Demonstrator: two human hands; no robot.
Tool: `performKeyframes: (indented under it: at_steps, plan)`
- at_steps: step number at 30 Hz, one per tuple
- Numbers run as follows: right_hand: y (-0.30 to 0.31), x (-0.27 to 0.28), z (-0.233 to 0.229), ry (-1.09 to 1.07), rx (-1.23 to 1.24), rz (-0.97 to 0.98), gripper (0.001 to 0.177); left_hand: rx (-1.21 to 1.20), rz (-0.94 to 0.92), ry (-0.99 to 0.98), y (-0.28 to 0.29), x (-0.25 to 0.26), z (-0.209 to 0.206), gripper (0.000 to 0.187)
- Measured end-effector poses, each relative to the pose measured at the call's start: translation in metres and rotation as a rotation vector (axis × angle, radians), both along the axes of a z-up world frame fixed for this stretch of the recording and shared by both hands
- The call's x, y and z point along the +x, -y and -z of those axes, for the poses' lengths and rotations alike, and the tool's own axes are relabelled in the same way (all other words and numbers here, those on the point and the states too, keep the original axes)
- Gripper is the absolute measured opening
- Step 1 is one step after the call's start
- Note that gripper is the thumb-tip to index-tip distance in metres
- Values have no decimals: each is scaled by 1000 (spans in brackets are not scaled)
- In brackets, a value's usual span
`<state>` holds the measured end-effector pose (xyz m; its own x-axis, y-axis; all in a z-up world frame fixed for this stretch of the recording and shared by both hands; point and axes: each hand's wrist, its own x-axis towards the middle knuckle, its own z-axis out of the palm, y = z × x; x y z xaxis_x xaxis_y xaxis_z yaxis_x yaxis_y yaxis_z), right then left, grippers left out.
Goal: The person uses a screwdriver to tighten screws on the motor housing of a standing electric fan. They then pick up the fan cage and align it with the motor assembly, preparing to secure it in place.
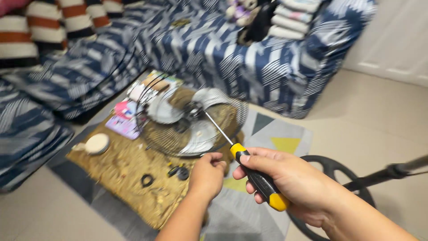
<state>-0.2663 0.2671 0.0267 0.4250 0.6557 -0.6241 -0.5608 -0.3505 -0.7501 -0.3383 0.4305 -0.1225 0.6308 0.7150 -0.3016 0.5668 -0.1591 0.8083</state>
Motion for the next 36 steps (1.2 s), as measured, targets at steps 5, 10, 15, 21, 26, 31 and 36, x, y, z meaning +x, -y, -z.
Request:
performKeyframes:
  at_steps: [5, 10, 15, 21, 26, 31, 36]
  plan:
    - [-97, -50, 50, -41, -62, -130, 21, -72, -126, -252, -86, -98, 77, 24]
    - [-167, -80, 104, 83, -173, -217, 28, -103, -180, -407, -152, -153, 139, 20]
    - [-211, -80, 152, 187, -390, -258, 39, -148, -242, -399, -194, -160, 189, 26]
    - [-242, -75, 211, 186, -452, -275, 39, -126, -176, -447, -210, -147, 236, 27]
    - [-251, -76, 242, 180, -447, -276, 39, 77, -114, -390, -216, -147, 264, 29]
    - [-251, -73, 247, 169, -490, -279, 41, 109, -63, -385, -219, -150, 282, 19]
    - [-244, -70, 233, 204, -466, -276, 45, 184, -93, -393, -221, -149, 274, 17]
